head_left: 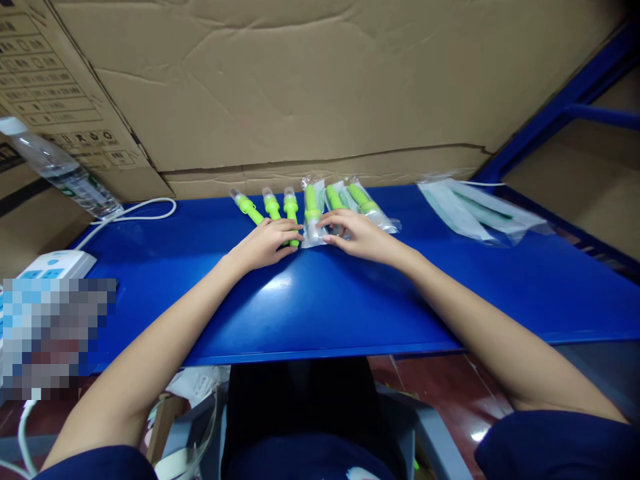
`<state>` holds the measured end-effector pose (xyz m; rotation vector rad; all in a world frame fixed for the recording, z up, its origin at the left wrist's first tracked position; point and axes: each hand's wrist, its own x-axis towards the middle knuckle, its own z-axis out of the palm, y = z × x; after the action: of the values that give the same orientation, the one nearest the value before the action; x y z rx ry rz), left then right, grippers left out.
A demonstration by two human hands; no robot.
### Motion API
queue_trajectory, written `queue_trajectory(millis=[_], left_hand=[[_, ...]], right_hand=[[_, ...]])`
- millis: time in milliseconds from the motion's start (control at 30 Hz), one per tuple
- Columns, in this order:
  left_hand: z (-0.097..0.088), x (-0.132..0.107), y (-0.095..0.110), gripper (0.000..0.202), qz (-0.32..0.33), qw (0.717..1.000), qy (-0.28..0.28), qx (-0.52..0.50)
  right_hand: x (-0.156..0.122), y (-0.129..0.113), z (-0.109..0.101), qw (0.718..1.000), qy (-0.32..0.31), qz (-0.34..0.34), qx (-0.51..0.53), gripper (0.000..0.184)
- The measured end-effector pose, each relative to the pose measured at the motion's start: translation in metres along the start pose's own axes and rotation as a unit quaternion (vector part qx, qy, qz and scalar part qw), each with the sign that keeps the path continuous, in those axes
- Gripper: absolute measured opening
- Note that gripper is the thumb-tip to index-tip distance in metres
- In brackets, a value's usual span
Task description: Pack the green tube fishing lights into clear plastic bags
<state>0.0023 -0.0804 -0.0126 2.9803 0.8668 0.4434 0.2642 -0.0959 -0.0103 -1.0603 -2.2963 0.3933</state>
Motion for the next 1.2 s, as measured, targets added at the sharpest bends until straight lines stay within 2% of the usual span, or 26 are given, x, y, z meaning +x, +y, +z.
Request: queue_trajectory(millis=[133,400,500,600,667,733,867,967,1067,1200], left_hand=[[-0.001,0.0,0.001,0.027,0.002,1.0,0.005,-0.001],[-0.001,0.0,0.001,0.027,0.0,1.0,0.0,0.003],[-0.001,0.0,0.0,0.027,0.005,1.0,0.006,0.001],[0.0,-0.001,-0.002,0.026,0.009,1.0,0.01,-0.005],[0.0,-0.001,-0.002,0.026,0.009,1.0,0.008,-0.007],[0.0,0.0,-0.004,0.026,0.009,1.0,0.006,-0.009],[0.002,0.0,-0.007,0.026,0.018,1.0,0.006,-0.022],[0.003,0.0,-0.009,0.026,0.025,0.999,0.007,-0.022],[0.002,0.0,-0.009,0.026,0.02,1.0,0.004,-0.015],[0.0,0.0,-0.007,0.026,0.01,1.0,-0.003,-0.015]], right_hand=[[0.0,0.004,-0.003,0.997,-0.025,-0.042,-0.053,0.027],[-0.001,0.003,-0.016,0.997,-0.055,0.015,-0.06,0.029],[0.002,0.004,-0.024,0.999,-0.021,0.026,-0.02,0.024],[0.003,0.022,-0.04,0.992,0.075,0.095,-0.026,0.026],[-0.001,0.044,-0.055,0.969,0.151,0.175,-0.087,0.03],[-0.01,0.069,-0.07,0.927,0.193,0.281,-0.158,0.036],[-0.035,0.109,-0.094,0.854,0.189,0.418,-0.245,0.052],[-0.049,0.126,-0.098,0.809,0.169,0.505,-0.249,0.065],[-0.054,0.139,-0.093,0.784,0.15,0.55,-0.243,0.071],[-0.057,0.152,-0.09,0.782,0.115,0.56,-0.247,0.063]])
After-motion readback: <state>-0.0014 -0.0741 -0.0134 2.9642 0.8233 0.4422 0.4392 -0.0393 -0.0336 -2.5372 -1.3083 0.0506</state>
